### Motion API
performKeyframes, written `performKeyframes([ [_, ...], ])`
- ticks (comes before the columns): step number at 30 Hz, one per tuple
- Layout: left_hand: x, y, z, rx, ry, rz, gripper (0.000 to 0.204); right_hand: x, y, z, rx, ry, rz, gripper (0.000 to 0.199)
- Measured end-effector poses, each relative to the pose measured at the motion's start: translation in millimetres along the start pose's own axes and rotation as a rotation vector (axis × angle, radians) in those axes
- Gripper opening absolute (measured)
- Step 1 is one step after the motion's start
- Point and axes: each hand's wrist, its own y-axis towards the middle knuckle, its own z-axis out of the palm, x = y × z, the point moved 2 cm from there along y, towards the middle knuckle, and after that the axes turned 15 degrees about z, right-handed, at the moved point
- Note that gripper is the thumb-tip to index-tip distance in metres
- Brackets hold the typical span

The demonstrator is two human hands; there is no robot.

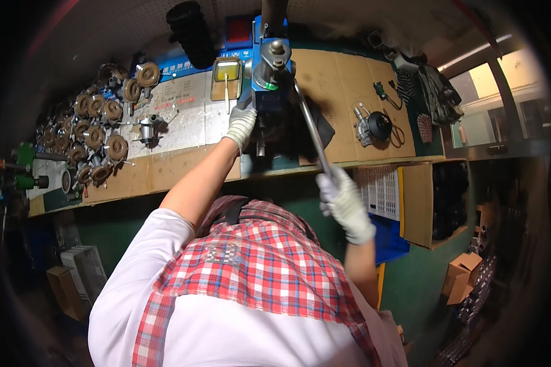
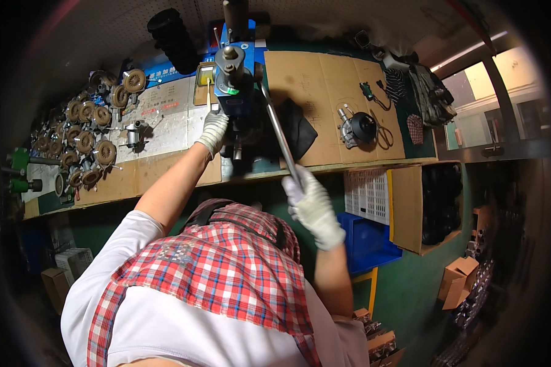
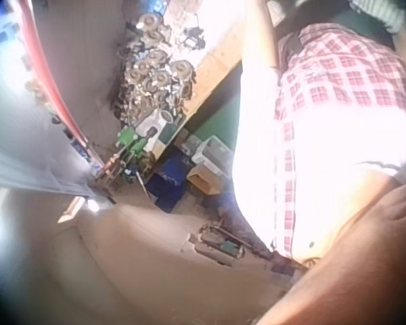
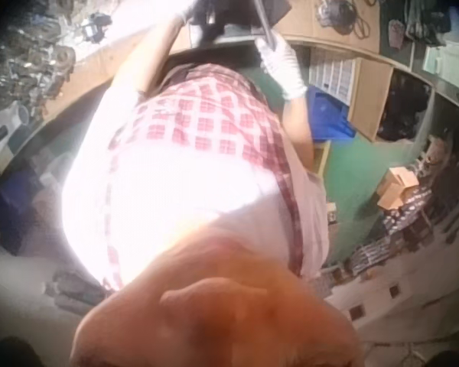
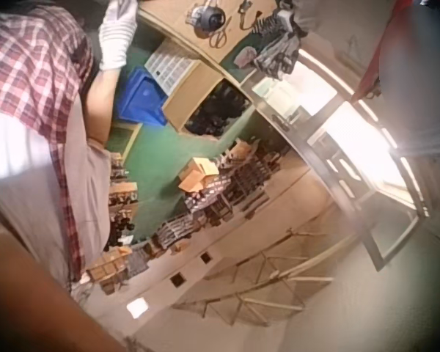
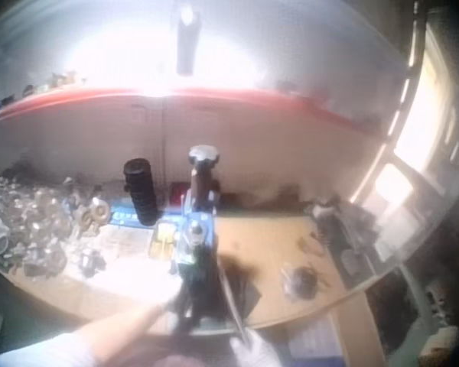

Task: The person repeatedly picks up small mechanical assemblies from a workbench, places them into a blue press machine, and operates a lever to press-fit a circular component onto each unit. After pressing, the person removes the unit and sets it aside on the bench. This cycle is repeated for multiple units throughout the clip.

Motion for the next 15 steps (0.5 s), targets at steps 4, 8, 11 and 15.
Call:
performKeyframes([
  [4,-55,-38,-22,0.096,0.024,-0.181,0.053,28,-52,-32,0.537,0.493,-0.133,0.076],
  [8,-41,-51,-68,0.022,0.221,-0.031,0.049,-22,30,4,0.334,0.36,0.056,0.091],
  [11,-51,-69,-101,0.066,0.258,0.067,0.054,-4,57,82,0.404,0.276,0.015,0.091],
  [15,-90,-98,-131,0.164,0.306,0.327,0.062,48,65,159,0.357,0.231,0.015,0.079],
])
